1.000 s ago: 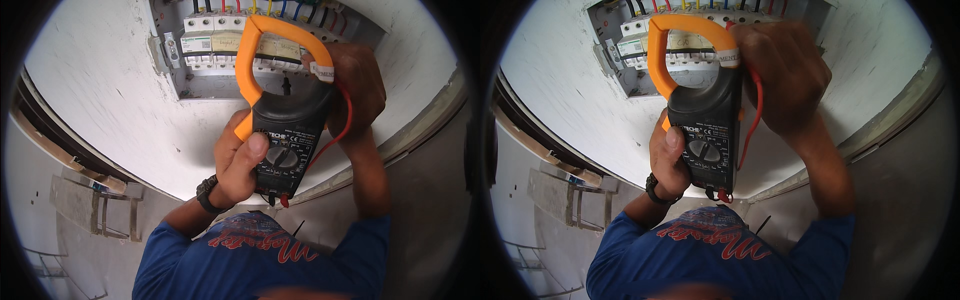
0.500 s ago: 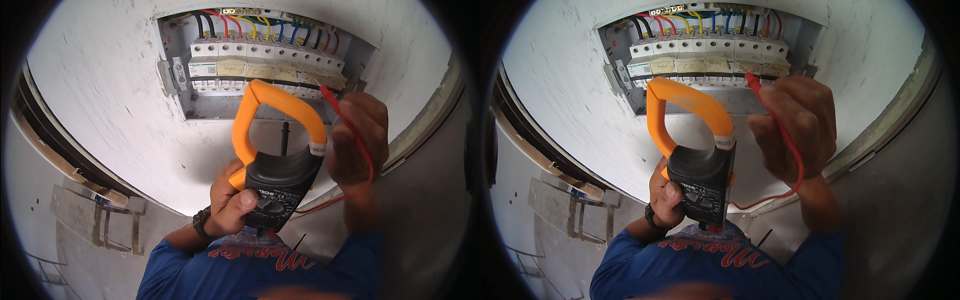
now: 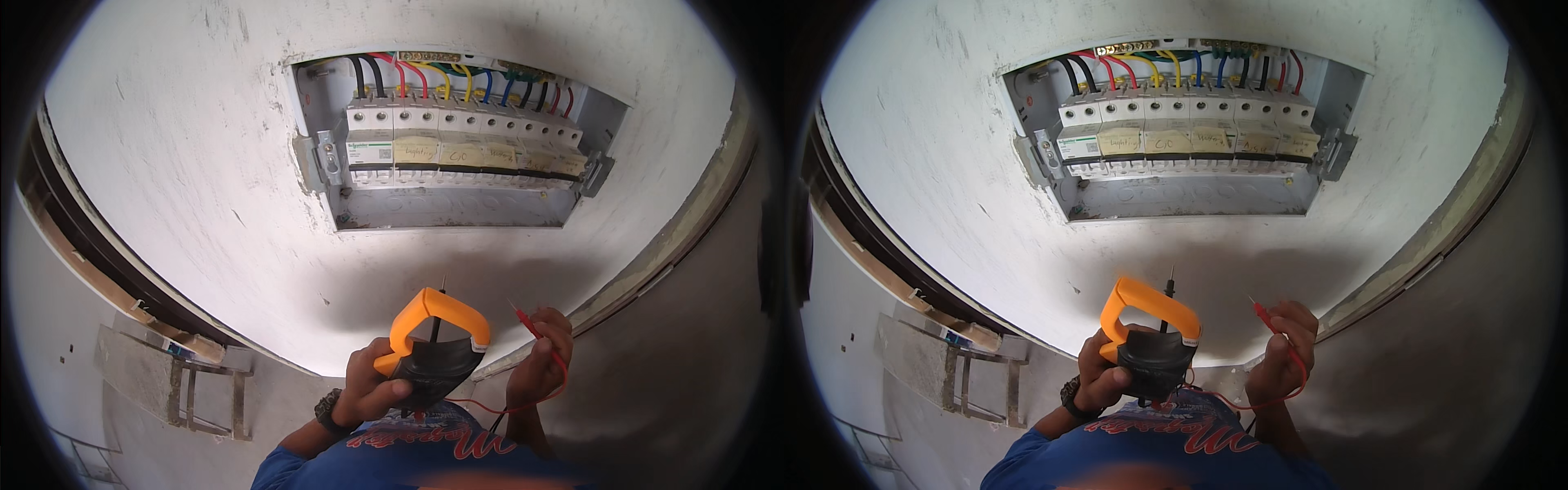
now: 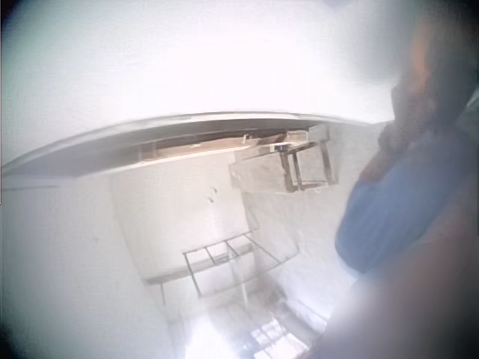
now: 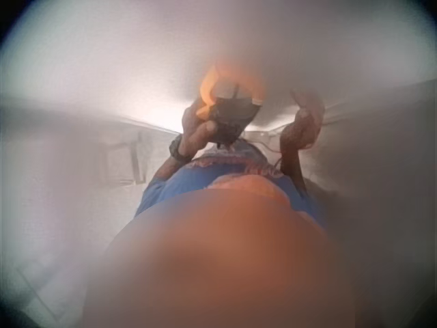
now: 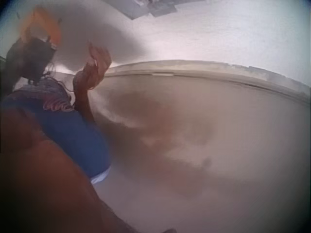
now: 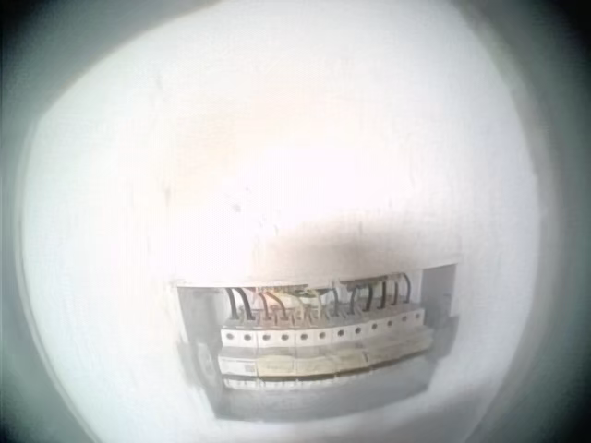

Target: The person uses a clamp multimeter to test an electrical distribution board. They repeatedly place the multimeter probes on various terminals and circuit breakers while holding the clamp around a wire, then toggle some breakers and continue testing.

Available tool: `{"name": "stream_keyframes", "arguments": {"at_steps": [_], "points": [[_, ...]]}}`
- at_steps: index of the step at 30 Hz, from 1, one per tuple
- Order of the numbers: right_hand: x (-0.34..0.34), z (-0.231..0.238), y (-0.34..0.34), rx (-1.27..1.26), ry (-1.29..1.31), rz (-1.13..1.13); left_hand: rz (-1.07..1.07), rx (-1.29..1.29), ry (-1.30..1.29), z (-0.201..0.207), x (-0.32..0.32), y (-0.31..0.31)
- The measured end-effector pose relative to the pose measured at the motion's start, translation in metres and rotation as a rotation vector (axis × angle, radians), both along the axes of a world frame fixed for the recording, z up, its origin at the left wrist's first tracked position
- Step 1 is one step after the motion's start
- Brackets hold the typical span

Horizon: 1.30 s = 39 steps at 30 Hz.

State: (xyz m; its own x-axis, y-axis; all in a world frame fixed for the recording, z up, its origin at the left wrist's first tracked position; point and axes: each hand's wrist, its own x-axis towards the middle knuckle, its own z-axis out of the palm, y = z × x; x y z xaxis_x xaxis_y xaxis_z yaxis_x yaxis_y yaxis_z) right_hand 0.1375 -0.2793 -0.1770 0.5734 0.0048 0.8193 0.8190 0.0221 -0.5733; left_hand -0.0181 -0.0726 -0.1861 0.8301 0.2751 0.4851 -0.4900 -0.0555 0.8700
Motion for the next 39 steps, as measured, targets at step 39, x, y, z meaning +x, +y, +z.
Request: {"name": "stream_keyframes", "arguments": {"at_steps": [39], "points": [[-0.264, -0.166, -0.022, -0.667, 0.740, 0.244, -0.332, -0.679, 0.555, -0.130, -0.166, -0.008]]}}
